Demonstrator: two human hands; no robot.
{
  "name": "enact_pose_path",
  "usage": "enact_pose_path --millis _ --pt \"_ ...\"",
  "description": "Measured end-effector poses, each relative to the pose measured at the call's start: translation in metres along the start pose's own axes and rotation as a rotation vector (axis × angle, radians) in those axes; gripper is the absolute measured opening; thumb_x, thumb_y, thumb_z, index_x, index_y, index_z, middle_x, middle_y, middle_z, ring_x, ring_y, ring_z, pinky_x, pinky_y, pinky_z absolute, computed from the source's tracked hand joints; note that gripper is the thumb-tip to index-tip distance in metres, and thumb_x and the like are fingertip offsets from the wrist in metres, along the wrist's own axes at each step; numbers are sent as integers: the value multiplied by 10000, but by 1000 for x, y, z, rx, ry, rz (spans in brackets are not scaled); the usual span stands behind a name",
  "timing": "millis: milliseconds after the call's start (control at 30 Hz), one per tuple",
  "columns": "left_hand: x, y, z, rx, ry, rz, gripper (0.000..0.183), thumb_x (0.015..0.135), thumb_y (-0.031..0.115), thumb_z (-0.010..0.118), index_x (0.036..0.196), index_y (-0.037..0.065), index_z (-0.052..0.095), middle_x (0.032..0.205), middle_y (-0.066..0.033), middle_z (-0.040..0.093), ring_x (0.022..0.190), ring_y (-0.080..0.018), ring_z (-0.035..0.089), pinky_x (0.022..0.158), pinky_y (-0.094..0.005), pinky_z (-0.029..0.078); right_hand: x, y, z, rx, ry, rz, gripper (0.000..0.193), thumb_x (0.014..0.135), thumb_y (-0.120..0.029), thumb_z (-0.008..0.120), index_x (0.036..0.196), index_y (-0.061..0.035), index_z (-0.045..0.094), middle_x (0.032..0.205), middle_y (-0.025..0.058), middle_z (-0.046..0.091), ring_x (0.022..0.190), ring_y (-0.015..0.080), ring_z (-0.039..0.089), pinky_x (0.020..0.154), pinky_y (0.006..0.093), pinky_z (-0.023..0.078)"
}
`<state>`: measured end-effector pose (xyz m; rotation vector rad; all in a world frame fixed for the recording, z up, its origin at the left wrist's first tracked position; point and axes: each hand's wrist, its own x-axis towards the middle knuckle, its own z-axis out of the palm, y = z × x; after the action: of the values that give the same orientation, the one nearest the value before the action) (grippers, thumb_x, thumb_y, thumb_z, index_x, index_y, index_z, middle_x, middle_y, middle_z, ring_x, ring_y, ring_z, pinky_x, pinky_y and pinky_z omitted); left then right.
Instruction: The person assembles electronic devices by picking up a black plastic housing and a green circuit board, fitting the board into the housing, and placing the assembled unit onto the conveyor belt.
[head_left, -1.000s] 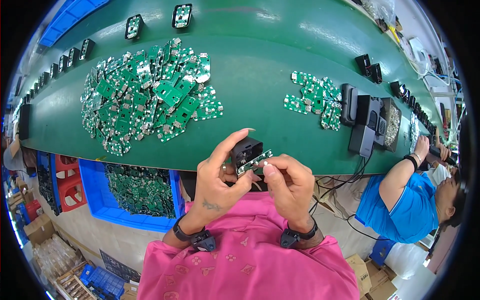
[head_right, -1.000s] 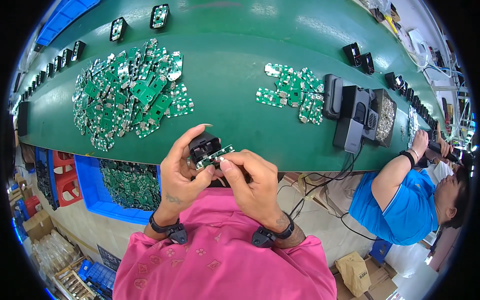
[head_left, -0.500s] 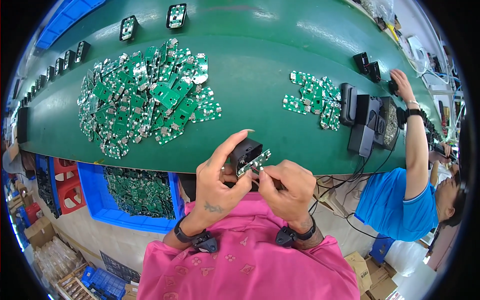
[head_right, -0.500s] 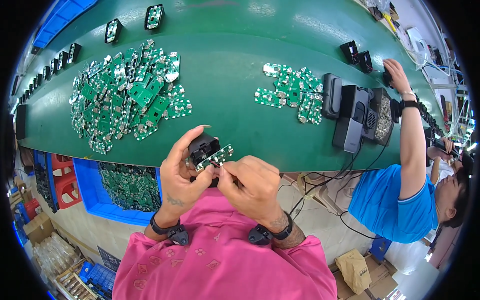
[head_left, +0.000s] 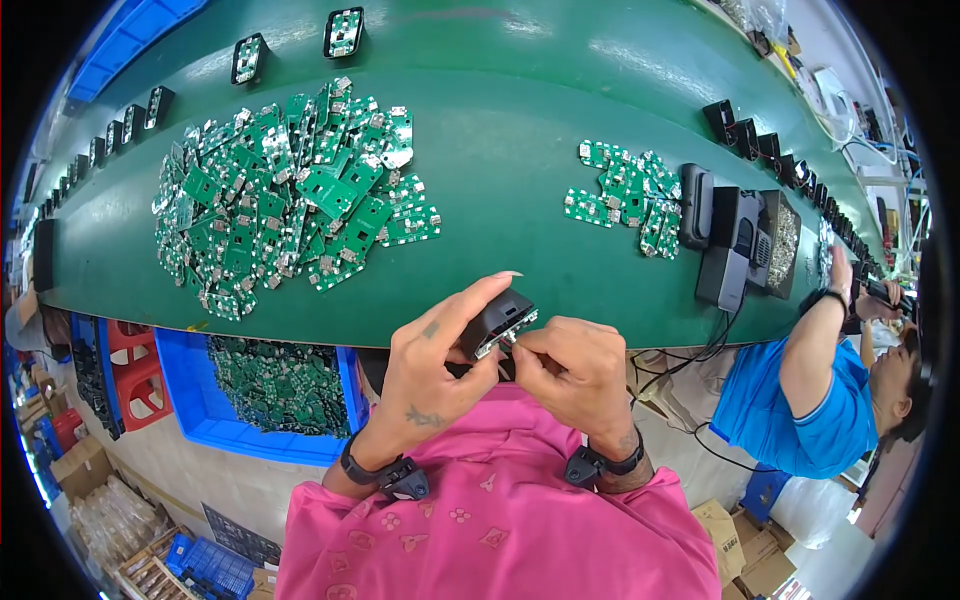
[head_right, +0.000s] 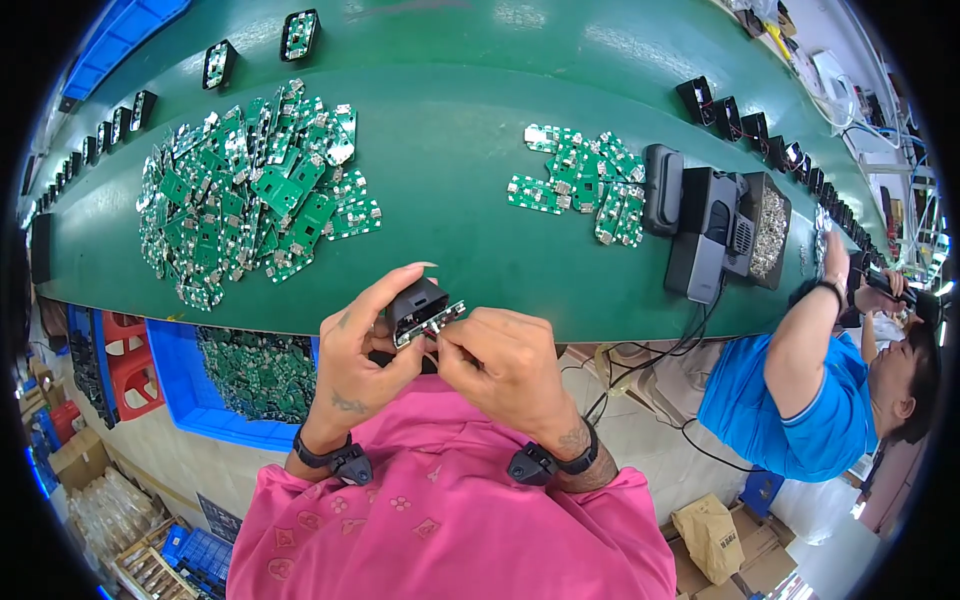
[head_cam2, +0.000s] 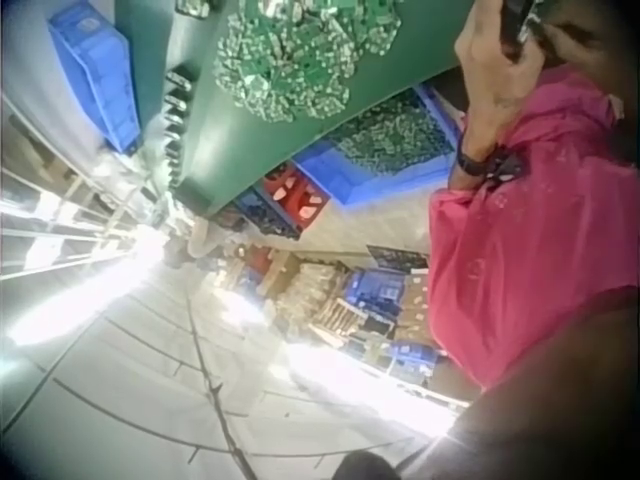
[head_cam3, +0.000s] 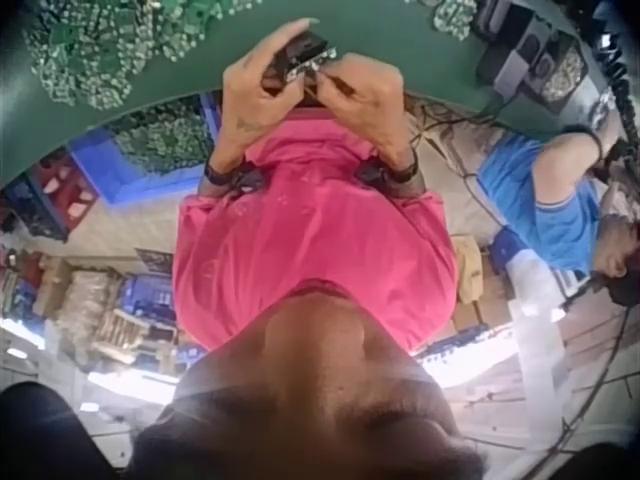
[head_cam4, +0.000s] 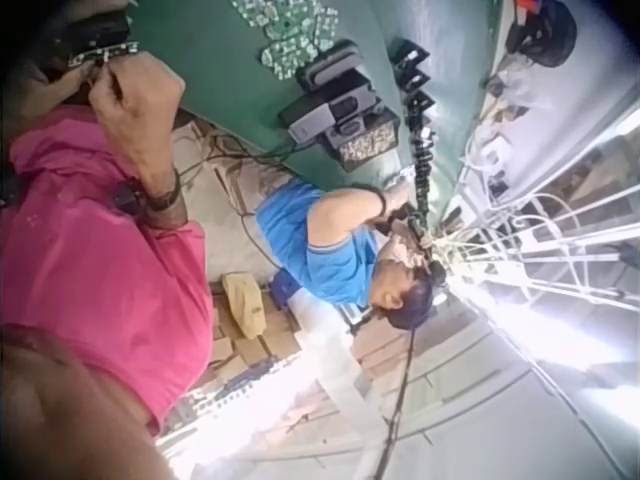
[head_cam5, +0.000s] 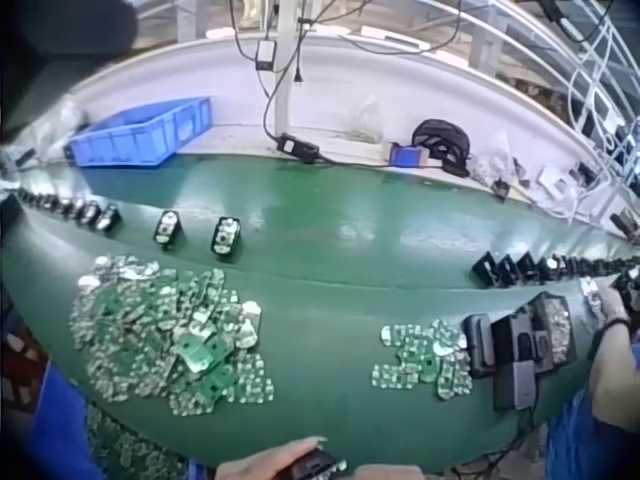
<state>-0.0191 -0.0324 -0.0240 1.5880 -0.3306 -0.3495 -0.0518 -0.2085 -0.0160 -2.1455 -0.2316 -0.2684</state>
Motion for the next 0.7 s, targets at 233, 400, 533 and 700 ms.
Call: enact_pose_path --millis 233,400,533,700 --pt "2 2 2 306 -1 119 587 764 -117 642 1329 25 578 1130 -144 677 848 -131 700 680 -258 592 -5 5 3 -37 -57 2 60 743 3 681 732 -34 634 613 81 553 519 247 567 482 365 424" --pt "-3 -16 10 310 87 -7 585 744 -57 673 1317 31 588 1037 -133 697 828 -179 687 572 -282 556 -9 15 13 -185 -125 -117 153 753 -88 661 714 -62 515 684 83 507 617 271 583 569 401 475" --pt "-4 -34 2 77 66 7 652 820 -86 633 1434 37 451 1111 -147 659 804 -134 672 609 -233 551 -9 8 13 -146 -66 -62 130 826 -103 656 758 -49 559 719 96 564 636 277 614 586 401 494" --pt "-1 -12 2 -331 32 -250 683 838 -139 584 1452 9 324 1216 -216 606 1018 -231 650 772 -311 602 -4 2 -4 -12 134 294 200 924 -203 675 931 -4 647 787 119 668 677 264 663 596 369 509"
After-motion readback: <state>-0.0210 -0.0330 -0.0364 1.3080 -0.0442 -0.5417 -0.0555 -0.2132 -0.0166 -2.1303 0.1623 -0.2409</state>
